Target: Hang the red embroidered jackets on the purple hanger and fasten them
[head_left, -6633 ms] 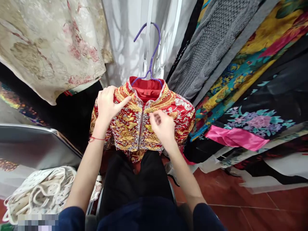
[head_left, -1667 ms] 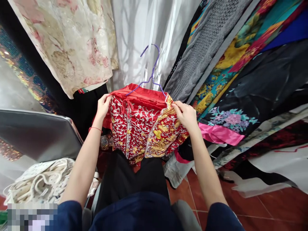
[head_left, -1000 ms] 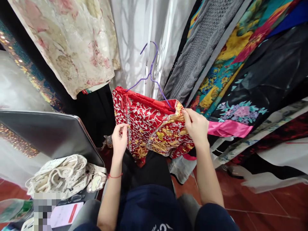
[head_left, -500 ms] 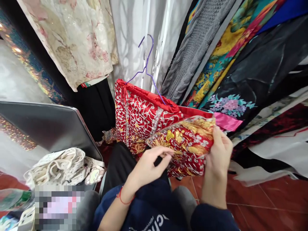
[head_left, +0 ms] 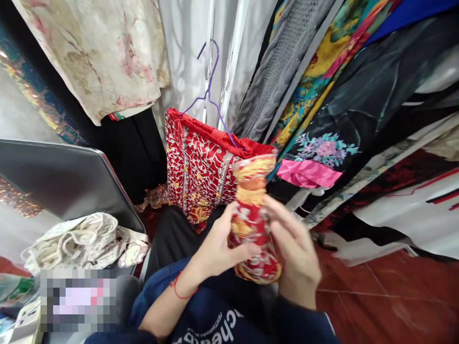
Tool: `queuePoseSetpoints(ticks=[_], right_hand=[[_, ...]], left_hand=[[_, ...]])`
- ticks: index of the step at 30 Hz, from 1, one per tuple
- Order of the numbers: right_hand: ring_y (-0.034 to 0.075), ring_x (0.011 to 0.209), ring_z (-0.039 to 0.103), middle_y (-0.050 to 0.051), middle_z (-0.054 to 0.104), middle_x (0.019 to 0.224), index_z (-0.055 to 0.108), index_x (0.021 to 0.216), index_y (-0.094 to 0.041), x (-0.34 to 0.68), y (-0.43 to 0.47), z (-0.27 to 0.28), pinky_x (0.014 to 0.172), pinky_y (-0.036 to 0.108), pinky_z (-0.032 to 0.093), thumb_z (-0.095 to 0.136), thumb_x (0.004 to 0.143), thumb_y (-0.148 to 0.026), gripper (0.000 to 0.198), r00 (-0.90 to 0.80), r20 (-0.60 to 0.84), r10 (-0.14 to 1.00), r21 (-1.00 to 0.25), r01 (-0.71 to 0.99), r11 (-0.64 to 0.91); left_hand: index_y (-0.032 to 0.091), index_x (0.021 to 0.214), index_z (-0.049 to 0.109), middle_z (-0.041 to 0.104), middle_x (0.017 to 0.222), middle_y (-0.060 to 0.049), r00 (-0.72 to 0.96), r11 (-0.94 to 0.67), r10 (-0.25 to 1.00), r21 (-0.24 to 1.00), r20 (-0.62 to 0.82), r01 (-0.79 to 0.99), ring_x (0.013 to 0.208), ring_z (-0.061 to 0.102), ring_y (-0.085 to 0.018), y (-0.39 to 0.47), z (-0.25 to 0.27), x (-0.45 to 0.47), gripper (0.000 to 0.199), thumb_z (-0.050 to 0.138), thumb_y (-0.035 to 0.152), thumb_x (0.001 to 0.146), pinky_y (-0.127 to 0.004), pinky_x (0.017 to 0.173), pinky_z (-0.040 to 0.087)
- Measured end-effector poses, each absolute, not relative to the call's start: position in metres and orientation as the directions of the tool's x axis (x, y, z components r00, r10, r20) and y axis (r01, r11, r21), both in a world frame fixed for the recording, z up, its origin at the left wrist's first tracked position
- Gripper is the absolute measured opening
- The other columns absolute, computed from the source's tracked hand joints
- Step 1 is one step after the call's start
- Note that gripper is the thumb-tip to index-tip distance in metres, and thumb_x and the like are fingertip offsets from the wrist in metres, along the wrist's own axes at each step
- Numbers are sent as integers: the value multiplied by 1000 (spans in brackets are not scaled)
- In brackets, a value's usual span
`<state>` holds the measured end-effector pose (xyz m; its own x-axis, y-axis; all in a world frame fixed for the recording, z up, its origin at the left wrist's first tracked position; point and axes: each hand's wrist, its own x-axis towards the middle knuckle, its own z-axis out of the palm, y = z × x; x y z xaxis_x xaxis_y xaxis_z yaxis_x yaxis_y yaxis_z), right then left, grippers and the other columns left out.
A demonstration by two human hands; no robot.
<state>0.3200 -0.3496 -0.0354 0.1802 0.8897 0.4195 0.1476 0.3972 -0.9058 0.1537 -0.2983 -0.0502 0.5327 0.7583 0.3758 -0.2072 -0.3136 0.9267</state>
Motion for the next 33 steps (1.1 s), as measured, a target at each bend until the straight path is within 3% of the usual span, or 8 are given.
queuePoseSetpoints(ticks=[2, 5, 10, 15, 21, 24, 28, 33], right_hand=[[26, 136, 56, 3, 57, 149, 52, 148, -31, 316, -338, -44, 116, 42, 45, 54, 99, -44, 51, -146, 409, 901, -888, 165, 430], [23, 134, 58, 3, 59, 147, 56, 145, -31, 314, -320, -45, 114, 40, 47, 49, 101, -40, 45, -329, 433, 839, -824, 234, 516], [21, 94, 71, 6, 76, 104, 72, 110, -24, 334, -291, -47, 88, 38, 57, 51, 99, -29, 24, 39, 648, 761, -674, 495, 548], [32, 136, 50, 16, 54, 146, 49, 143, -22, 359, -254, -71, 112, 57, 42, 63, 88, -30, 57, -26, 715, 698, -406, 798, 445], [29, 129, 58, 10, 67, 135, 64, 101, -24, 363, -235, -86, 106, 57, 47, 52, 94, -20, 16, -27, 783, 622, -355, 801, 482], [29, 124, 63, 11, 71, 127, 61, 98, -23, 361, -242, -80, 104, 55, 49, 53, 93, -18, 11, 72, 838, 541, -372, 801, 469], [29, 130, 61, 12, 69, 130, 54, 97, -23, 361, -269, -60, 108, 56, 46, 57, 90, -16, 11, 197, 903, 383, -383, 773, 505], [37, 140, 51, 11, 62, 143, 41, 75, -23, 365, -302, -42, 103, 54, 45, 58, 78, -11, 22, 13, 952, 307, -147, 898, 416]], left_hand=[[19, 135, 55, 68, 130, -10, 419, -253, 859, 955, 294, -153, 118, 66, -27, -295, -50, 145, 62, 72, 50, 84, -37, 104, 51], [16, 122, 62, 73, 117, -9, 322, -207, 922, 976, 216, -61, 100, 71, -22, -281, -52, 128, 45, 70, 37, 83, -33, 92, 56], [14, 104, 72, 76, 95, -5, 282, -307, 915, 952, 288, 23, 81, 69, -19, -264, -51, 105, 33, 59, 22, 74, -30, 81, 56], [13, 85, 71, 69, 70, -2, 335, -340, 889, 940, 313, 24, 64, 61, -16, -268, -48, 100, 23, 56, 23, 72, -26, 63, 50], [19, 68, 53, 50, 58, 3, 163, -440, 889, 897, 428, 48, 52, 42, -12, -262, -62, 93, 28, 58, 46, 74, -26, 54, 38], [21, 75, 49, 49, 61, 5, 147, -546, 838, 818, 526, 182, 53, 43, -12, -259, -64, 88, 46, 66, 63, 69, -27, 56, 38], [22, 101, 50, 65, 87, -2, 201, -469, 876, 671, 439, 575, 75, 64, -23, -260, -57, 81, 66, 78, 66, 61, -34, 75, 49], [16, 122, 48, 64, 122, -18, 219, -394, 910, 565, 352, 725, 115, 63, -36, -259, -62, 69, 73, 67, 69, 75, -49, 99, 49]])
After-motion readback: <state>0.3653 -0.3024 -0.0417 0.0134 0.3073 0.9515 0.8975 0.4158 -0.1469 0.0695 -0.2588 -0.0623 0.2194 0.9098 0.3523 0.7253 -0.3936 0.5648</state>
